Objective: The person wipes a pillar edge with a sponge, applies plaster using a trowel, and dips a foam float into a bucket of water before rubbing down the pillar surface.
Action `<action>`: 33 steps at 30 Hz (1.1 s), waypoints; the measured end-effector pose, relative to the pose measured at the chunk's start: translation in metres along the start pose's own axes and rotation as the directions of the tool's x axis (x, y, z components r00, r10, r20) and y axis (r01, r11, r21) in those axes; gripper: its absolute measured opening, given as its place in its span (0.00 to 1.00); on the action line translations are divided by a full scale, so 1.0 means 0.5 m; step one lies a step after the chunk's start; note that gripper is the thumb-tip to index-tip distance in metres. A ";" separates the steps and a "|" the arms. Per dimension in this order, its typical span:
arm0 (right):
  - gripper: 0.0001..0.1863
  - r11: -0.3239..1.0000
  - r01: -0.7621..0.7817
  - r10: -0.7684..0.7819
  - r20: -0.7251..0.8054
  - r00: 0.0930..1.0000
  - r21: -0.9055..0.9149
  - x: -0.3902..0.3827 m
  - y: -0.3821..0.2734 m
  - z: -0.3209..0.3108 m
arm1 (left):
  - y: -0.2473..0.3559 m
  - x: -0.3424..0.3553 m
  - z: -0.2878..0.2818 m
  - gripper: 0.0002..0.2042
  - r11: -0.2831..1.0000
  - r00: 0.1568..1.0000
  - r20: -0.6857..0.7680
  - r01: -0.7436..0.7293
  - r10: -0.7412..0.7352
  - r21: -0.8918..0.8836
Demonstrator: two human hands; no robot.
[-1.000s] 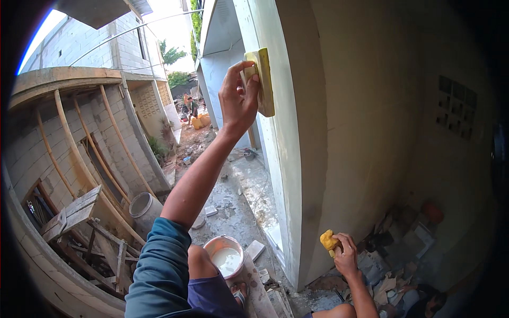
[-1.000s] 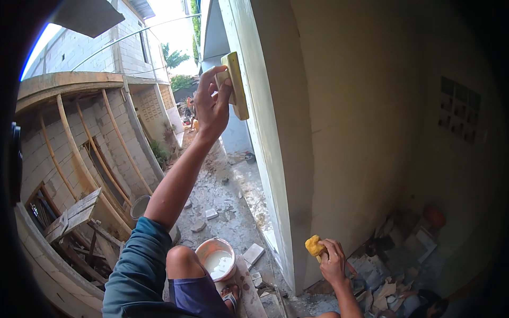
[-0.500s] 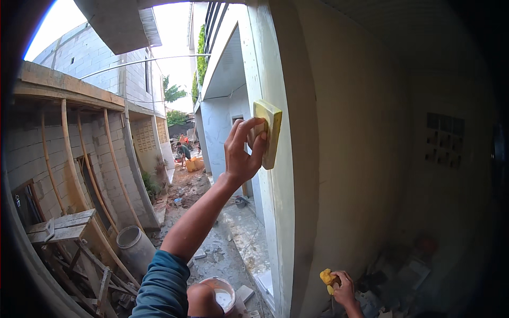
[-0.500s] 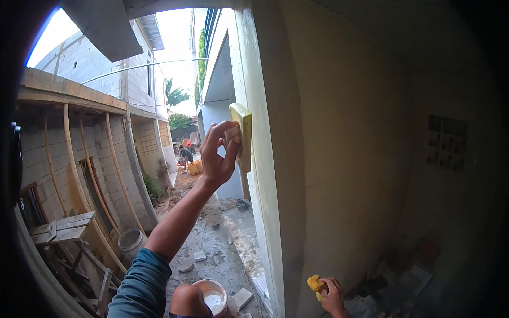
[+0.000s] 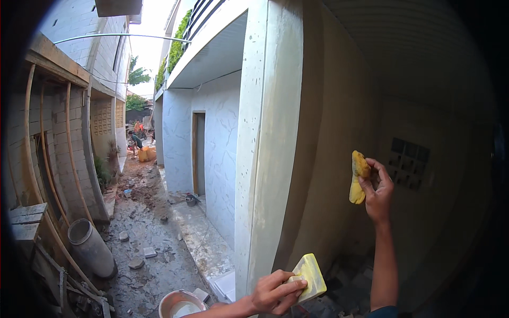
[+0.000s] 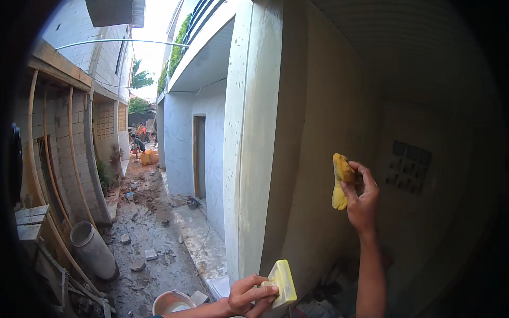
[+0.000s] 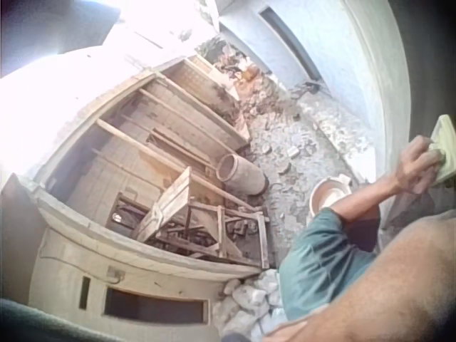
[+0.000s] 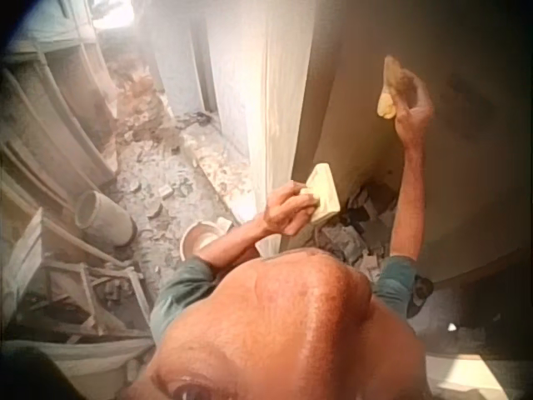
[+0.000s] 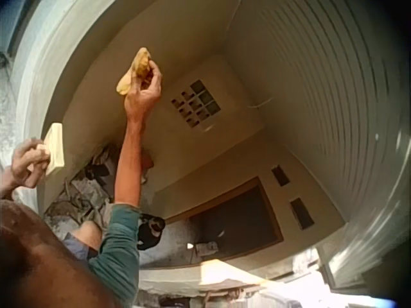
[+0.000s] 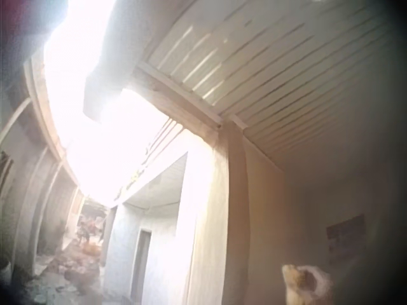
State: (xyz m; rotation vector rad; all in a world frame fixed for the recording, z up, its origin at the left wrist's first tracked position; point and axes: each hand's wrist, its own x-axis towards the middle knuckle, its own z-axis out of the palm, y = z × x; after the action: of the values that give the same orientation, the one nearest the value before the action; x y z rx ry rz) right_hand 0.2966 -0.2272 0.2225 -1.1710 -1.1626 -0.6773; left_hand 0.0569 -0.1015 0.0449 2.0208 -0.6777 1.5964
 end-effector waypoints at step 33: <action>0.14 0.282 0.745 0.206 0.797 0.568 -0.604 0.128 -0.228 0.286 | -0.001 -0.214 0.177 0.02 0.878 0.910 -0.134 0.328 -0.393 -0.348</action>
State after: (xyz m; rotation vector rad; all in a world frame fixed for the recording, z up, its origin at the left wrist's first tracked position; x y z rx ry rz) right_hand 0.1673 -0.1178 0.3160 -2.5002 -1.8692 -1.3678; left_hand 0.1017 -0.1481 -0.0779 1.6098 -0.4156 1.3445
